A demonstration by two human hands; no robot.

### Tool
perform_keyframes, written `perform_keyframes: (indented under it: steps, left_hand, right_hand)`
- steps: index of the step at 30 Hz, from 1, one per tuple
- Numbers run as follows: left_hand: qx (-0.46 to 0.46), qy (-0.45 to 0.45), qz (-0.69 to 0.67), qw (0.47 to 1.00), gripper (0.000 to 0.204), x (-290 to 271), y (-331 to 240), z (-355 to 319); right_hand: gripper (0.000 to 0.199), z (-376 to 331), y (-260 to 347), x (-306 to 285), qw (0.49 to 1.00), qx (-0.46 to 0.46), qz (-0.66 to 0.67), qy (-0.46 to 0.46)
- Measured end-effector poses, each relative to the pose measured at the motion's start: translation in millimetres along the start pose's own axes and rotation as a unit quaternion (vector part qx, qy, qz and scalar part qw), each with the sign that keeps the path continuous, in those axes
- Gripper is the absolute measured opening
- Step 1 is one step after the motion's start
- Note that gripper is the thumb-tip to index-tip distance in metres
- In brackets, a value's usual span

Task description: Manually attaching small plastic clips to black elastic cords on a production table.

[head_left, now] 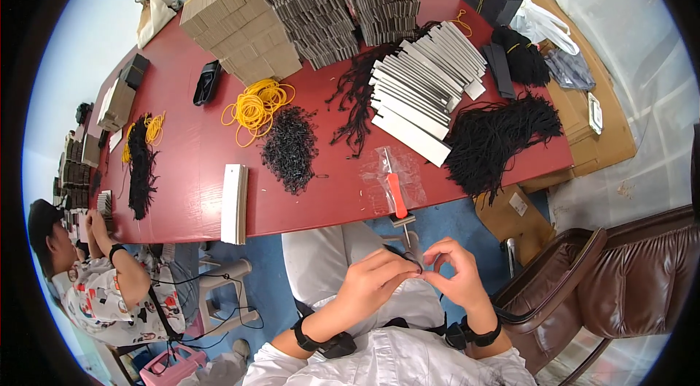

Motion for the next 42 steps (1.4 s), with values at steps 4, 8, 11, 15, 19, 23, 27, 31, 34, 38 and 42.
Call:
perform_keyframes:
  steps: [4, 8, 11, 15, 19, 23, 27, 31, 34, 38, 42]
  left_hand:
    - [0.077, 0.041, 0.01, 0.996, 0.019, -6, -32, 8]
    - [0.122, 0.071, -0.132, 0.981, 0.015, -13, -47, 12]
    - [0.102, 0.021, -0.26, 0.96, 0.009, -32, -45, 17]
    - [0.048, -0.073, -0.397, 0.914, 0.009, -50, -21, 13]
    - [0.015, -0.189, -0.518, 0.834, 0.017, -65, 5, 14]
    - [-0.012, -0.232, -0.56, 0.795, 0.02, -74, 24, 14]
    - [-0.016, -0.283, -0.533, 0.797, 0.024, -82, 29, 13]
    - [0.024, -0.3, -0.485, 0.821, 0.024, -97, 26, 13]
    - [0.038, -0.287, -0.383, 0.877, 0.025, -101, 19, 19]
    - [-0.025, -0.249, -0.29, 0.924, 0.029, -94, 18, 32]
    - [-0.036, -0.243, -0.278, 0.929, 0.036, -93, 17, 36]
  right_hand:
    - [0.045, 2, 7, 10, 0.995, 0.007, -0.016, 0.097]
    - [0.042, 6, 21, 28, 0.99, -0.07, -0.044, 0.113]
    - [0.042, -3, 4, 38, 0.978, -0.095, -0.12, 0.139]
    - [0.039, -11, -5, 38, 0.985, -0.017, -0.014, 0.169]
    - [0.033, -18, -7, 37, 0.967, 0.075, 0.107, 0.221]
    - [0.033, -25, -9, 35, 0.92, 0.164, 0.234, 0.269]
    - [0.032, -10, 6, 23, 0.912, 0.188, 0.243, 0.272]
    - [0.035, 36, 34, -4, 0.988, 0.062, 0.012, 0.142]
    - [0.035, 79, 43, -23, 0.98, -0.023, -0.191, -0.045]
    - [0.034, 126, 42, -20, 0.927, -0.057, -0.35, -0.124]
    - [0.035, 152, 35, -8, 0.872, -0.081, -0.472, -0.103]
Point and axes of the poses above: each hand's wrist, its own z-axis towards the middle knuckle, its own x-axis out of the palm, y = z × x, the point moved 6 cm from there along z, towards the middle knuckle, and after that the axes turned 9 degrees about -z, right-handed, at the moved point
